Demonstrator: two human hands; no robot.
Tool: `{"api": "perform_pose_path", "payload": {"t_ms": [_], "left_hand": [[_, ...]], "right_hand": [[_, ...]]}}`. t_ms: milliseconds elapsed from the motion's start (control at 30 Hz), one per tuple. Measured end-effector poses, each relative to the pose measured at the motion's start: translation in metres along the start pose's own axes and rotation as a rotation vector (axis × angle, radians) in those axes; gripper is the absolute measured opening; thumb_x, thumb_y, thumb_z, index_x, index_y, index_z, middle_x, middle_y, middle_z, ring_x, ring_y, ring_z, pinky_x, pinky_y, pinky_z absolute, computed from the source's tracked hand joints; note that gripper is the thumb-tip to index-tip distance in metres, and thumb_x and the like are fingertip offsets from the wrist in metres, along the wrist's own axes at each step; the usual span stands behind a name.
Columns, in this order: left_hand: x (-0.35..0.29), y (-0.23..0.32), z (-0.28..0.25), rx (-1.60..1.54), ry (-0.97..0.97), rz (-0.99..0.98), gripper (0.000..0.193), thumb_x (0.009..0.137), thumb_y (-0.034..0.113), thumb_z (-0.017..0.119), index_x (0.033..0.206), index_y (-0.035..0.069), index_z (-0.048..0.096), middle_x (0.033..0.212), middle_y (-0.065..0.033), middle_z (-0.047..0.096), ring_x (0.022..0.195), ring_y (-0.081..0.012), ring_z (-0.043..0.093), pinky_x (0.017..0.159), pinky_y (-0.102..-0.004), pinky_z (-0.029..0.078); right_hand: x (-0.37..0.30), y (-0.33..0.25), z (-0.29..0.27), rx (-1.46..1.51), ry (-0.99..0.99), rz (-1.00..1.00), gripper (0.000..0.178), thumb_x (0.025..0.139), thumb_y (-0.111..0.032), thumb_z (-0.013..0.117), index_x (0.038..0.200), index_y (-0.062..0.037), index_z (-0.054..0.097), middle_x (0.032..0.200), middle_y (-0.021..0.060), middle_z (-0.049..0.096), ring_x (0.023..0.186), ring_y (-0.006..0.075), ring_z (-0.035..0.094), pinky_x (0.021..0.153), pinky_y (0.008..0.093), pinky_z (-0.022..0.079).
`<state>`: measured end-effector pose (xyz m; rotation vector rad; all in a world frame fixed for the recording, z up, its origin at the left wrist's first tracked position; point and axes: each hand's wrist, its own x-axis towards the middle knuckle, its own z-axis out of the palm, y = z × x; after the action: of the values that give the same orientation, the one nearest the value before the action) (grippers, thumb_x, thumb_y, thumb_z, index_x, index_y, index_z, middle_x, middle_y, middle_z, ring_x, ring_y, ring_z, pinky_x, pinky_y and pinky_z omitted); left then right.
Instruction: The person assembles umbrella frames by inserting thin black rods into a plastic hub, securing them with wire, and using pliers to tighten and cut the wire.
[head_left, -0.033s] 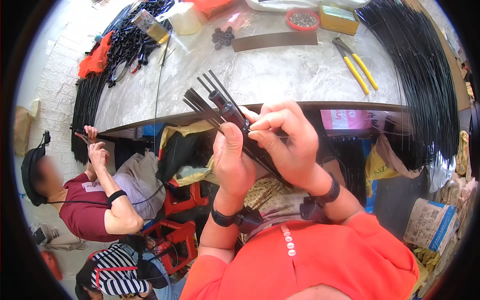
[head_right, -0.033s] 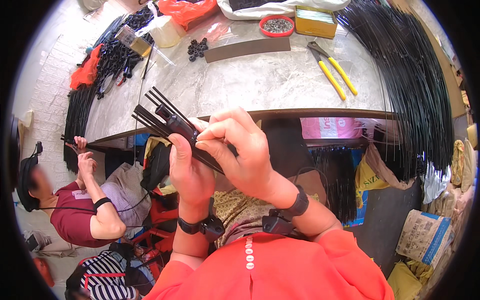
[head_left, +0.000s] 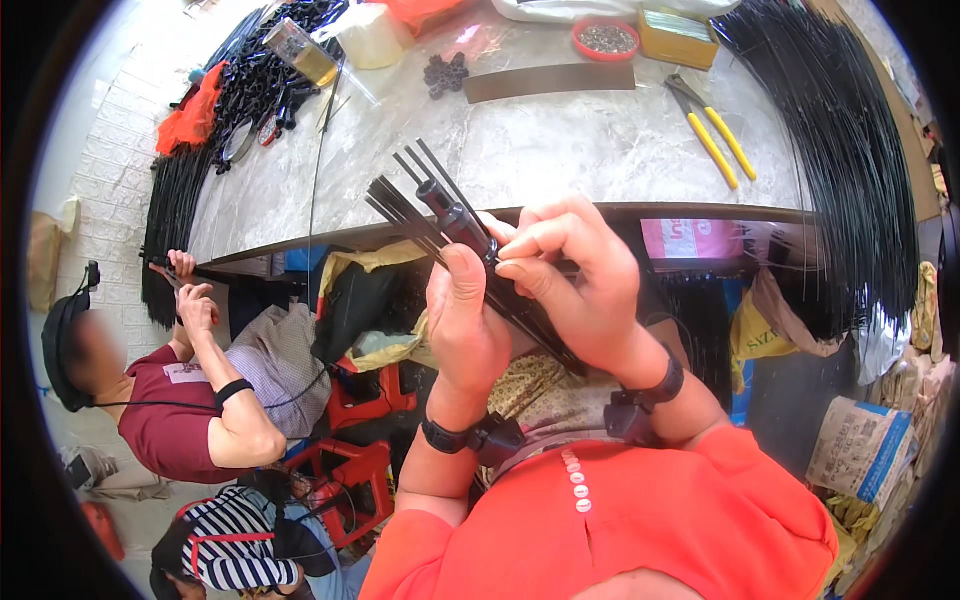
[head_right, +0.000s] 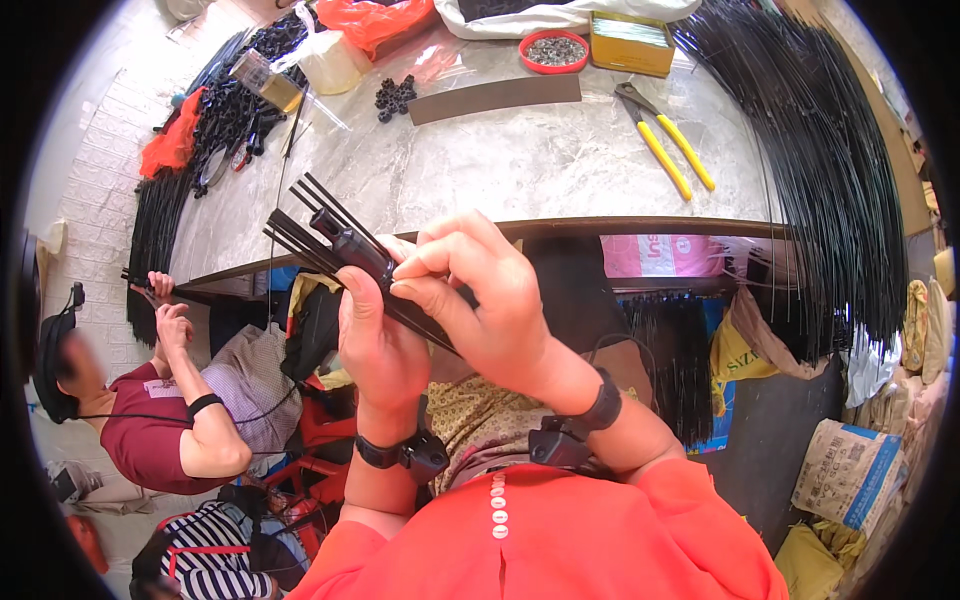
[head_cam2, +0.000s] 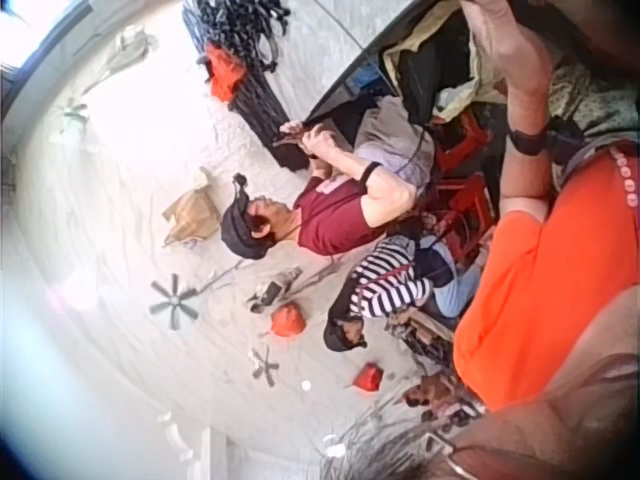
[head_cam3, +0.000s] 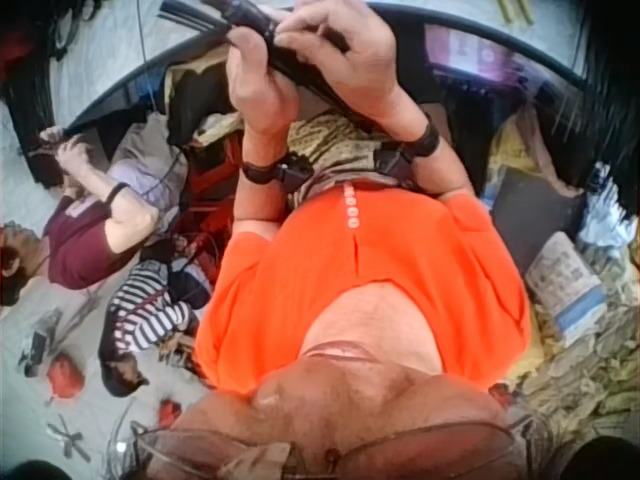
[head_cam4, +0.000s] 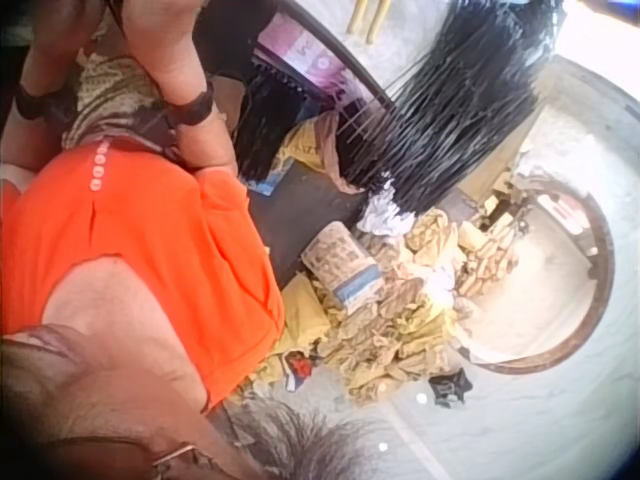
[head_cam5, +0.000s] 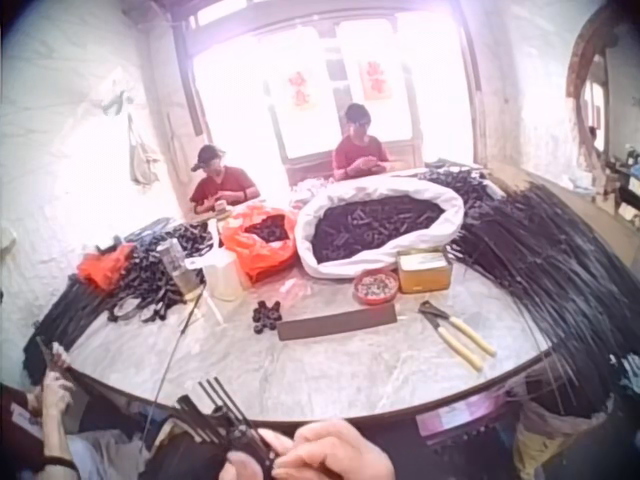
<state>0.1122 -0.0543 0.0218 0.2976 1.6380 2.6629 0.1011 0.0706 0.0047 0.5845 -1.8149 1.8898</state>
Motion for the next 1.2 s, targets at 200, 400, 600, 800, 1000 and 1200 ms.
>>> {"api": "perform_pose_path", "payload": {"t_ms": [200, 400, 600, 800, 1000, 1200], "left_hand": [[0.008, -0.011, 0.002, -0.082, -0.009, -0.039, 0.050, 0.104, 0.051, 0.041, 0.107, 0.002, 0.051, 0.087, -0.0050, 0.050, 0.071, -0.0132, 0.047, 0.063, -0.0274, 0.040], [0.015, -0.013, 0.005, -0.099, 0.017, -0.034, 0.048, 0.105, 0.049, 0.039, 0.105, 0.003, 0.049, 0.082, -0.0034, 0.046, 0.067, -0.0133, 0.045, 0.060, -0.0279, 0.037], [0.038, -0.030, -0.015, -0.251, -0.139, -0.100, 0.047, 0.103, 0.051, 0.042, 0.103, 0.004, 0.048, 0.081, -0.0060, 0.048, 0.067, -0.0158, 0.045, 0.060, -0.0301, 0.037], [0.046, -0.038, -0.032, -0.235, -0.067, -0.142, 0.050, 0.103, 0.052, 0.040, 0.104, 0.003, 0.049, 0.079, -0.0101, 0.054, 0.067, -0.0183, 0.051, 0.062, -0.0315, 0.041], [0.047, -0.043, -0.036, -0.282, -0.064, -0.146, 0.053, 0.104, 0.052, 0.039, 0.106, 0.001, 0.052, 0.076, -0.0085, 0.053, 0.064, -0.0171, 0.050, 0.060, -0.0307, 0.041], [0.046, -0.042, -0.032, -0.287, -0.033, -0.153, 0.053, 0.104, 0.051, 0.039, 0.104, 0.000, 0.053, 0.074, -0.0076, 0.052, 0.061, -0.0156, 0.047, 0.057, -0.0293, 0.038]], "right_hand": [[0.023, -0.007, -0.019, 0.467, -0.137, 0.531, 0.026, 0.085, -0.003, 0.075, 0.104, 0.0013, 0.057, 0.084, 0.0031, 0.061, 0.062, 0.0063, 0.061, 0.054, 0.0195, 0.050], [0.046, 0.003, -0.036, 0.563, -0.345, 0.569, 0.027, 0.084, 0.001, 0.075, 0.106, 0.0011, 0.058, 0.079, 0.0026, 0.062, 0.065, 0.0105, 0.065, 0.059, 0.0238, 0.055], [0.064, 0.017, -0.075, -0.047, -0.278, 0.332, 0.032, 0.081, -0.010, 0.078, 0.106, 0.0004, 0.061, 0.081, 0.0062, 0.067, 0.074, 0.0110, 0.066, 0.067, 0.0263, 0.053], [0.065, 0.057, -0.182, -1.747, -0.083, 0.145, 0.055, 0.085, -0.053, 0.068, 0.108, -0.0031, 0.067, 0.108, 0.0169, 0.064, 0.099, 0.0330, 0.063, 0.083, 0.0453, 0.050], [0.063, 0.080, -0.203, -1.696, -0.041, 0.077, 0.053, 0.095, -0.053, 0.057, 0.107, -0.0019, 0.068, 0.106, 0.0159, 0.065, 0.090, 0.0285, 0.066, 0.075, 0.0434, 0.052], [0.051, -0.011, -0.161, 0.411, -0.149, 0.827, 0.063, 0.102, -0.052, 0.044, 0.122, 0.0055, 0.060, 0.093, 0.0112, 0.065, 0.063, 0.0144, 0.063, 0.052, 0.0266, 0.052]]}}
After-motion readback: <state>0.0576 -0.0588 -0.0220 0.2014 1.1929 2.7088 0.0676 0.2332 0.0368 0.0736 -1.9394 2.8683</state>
